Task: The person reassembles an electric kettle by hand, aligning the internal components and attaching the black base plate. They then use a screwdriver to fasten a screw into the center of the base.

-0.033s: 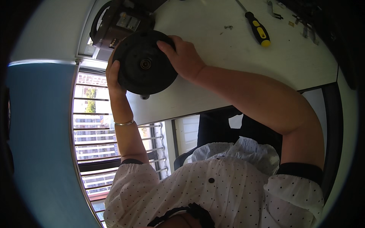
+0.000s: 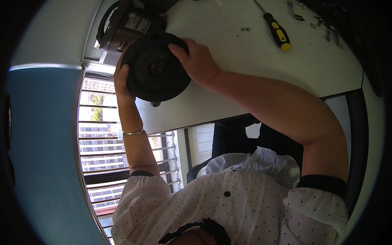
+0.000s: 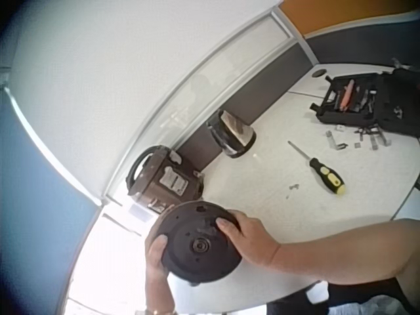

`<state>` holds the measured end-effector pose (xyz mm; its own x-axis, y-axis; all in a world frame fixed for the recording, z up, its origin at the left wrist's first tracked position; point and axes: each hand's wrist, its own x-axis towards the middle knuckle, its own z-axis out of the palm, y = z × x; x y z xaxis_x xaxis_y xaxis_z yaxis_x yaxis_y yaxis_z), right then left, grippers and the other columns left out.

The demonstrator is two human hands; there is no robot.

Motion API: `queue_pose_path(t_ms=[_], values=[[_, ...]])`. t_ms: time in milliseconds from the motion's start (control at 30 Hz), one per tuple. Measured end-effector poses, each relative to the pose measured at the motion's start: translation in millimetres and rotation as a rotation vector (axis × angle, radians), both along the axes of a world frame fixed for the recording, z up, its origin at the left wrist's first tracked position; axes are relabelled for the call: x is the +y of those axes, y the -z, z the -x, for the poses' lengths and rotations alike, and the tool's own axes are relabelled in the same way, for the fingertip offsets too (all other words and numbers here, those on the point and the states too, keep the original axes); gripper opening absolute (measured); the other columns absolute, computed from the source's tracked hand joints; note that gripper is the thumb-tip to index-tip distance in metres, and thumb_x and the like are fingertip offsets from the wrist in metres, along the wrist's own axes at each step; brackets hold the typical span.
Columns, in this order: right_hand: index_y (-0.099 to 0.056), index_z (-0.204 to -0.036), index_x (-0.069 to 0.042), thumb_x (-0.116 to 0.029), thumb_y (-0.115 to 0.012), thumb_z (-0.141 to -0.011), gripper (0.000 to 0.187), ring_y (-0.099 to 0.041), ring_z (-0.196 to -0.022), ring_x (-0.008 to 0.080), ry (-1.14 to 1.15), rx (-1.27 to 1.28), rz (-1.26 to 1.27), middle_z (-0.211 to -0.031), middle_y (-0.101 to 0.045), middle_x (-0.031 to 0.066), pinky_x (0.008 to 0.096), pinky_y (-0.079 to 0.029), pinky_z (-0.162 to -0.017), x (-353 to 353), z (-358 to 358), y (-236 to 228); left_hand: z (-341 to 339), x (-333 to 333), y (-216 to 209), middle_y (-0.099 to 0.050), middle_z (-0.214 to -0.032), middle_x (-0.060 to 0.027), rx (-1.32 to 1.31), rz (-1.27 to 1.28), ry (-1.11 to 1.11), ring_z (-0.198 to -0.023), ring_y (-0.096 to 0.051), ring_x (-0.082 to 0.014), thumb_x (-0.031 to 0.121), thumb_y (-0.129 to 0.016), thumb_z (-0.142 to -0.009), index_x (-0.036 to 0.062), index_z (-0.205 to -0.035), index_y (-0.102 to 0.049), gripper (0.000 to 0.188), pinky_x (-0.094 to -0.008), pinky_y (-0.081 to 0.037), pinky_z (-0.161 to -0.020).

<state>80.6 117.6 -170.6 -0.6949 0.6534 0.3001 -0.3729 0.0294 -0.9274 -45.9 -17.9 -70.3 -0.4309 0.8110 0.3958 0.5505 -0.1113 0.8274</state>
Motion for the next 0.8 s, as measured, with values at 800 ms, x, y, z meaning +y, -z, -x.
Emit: queue_pose_path(t_ms=[800], values=[[-0.059,-0.104,0.006,-0.046,-0.054,-0.089,0.054,-0.064,-0.081,0.0247,0.019,0.004,0.066,-0.085,-0.065,0.0181,0.0326,-0.050,-0.075,5,6,1,-16,3,-8,-0.059,-0.117,-0.0189,-0.060,-0.012,-0.206,-0.109,-0.056,-0.0245,0.023,-0.061,-0.083,-0.0066,-0.127,-0.050,0.054,-0.0298,-0.042,-0.096]])
